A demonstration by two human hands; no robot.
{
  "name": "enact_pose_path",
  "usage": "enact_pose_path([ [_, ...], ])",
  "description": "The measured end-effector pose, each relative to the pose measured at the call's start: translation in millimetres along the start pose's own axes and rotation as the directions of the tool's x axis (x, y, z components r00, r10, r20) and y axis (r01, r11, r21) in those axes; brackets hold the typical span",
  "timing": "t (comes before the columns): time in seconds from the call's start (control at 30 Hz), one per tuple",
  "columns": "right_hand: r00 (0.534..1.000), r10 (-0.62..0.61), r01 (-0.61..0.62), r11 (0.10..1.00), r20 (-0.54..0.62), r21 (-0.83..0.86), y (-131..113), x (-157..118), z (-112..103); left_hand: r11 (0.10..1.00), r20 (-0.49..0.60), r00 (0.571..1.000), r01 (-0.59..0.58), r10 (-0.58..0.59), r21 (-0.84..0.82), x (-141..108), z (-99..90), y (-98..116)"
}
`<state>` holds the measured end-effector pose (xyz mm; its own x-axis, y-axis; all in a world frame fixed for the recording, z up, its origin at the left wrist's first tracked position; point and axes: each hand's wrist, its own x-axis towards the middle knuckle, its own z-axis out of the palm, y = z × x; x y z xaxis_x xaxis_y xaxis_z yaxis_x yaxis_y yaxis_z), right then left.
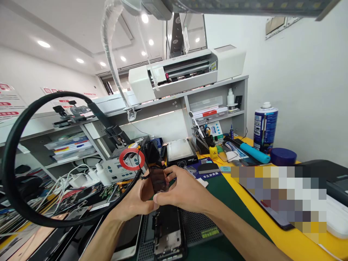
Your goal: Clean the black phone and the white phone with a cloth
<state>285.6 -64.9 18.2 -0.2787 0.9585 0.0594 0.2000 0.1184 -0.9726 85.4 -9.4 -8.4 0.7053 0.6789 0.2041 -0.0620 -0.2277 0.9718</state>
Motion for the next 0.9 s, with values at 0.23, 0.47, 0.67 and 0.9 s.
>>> enact_pose_path([
  [0.23, 0.999, -0.024, 0.024, 1.0, -0.034, 0.002, 9, 3, 1, 0.998, 0.039, 0.998, -0.046, 0.048, -0.03, 3, 1.2, 2],
  [0.47, 1.0, 0.0, 0.0, 1.0, -0.005, 0.005, -2, -2, -1, 0.998, 0.035, 0.998, -0.044, 0.045, -0.038, 3, 2.3, 3],
  [0.67, 0.999, -0.024, 0.025, 1.0, -0.023, 0.007, 4, 0, 1, 0.996, 0.049, 0.997, -0.058, 0.061, -0.063, 3, 1.0, 1],
  [0.9, 1.0, 0.001, -0.001, 1.0, 0.004, -0.005, -1, -1, -1, 0.998, 0.051, 0.998, -0.027, 0.03, -0.052, 1, 0.8, 3],
])
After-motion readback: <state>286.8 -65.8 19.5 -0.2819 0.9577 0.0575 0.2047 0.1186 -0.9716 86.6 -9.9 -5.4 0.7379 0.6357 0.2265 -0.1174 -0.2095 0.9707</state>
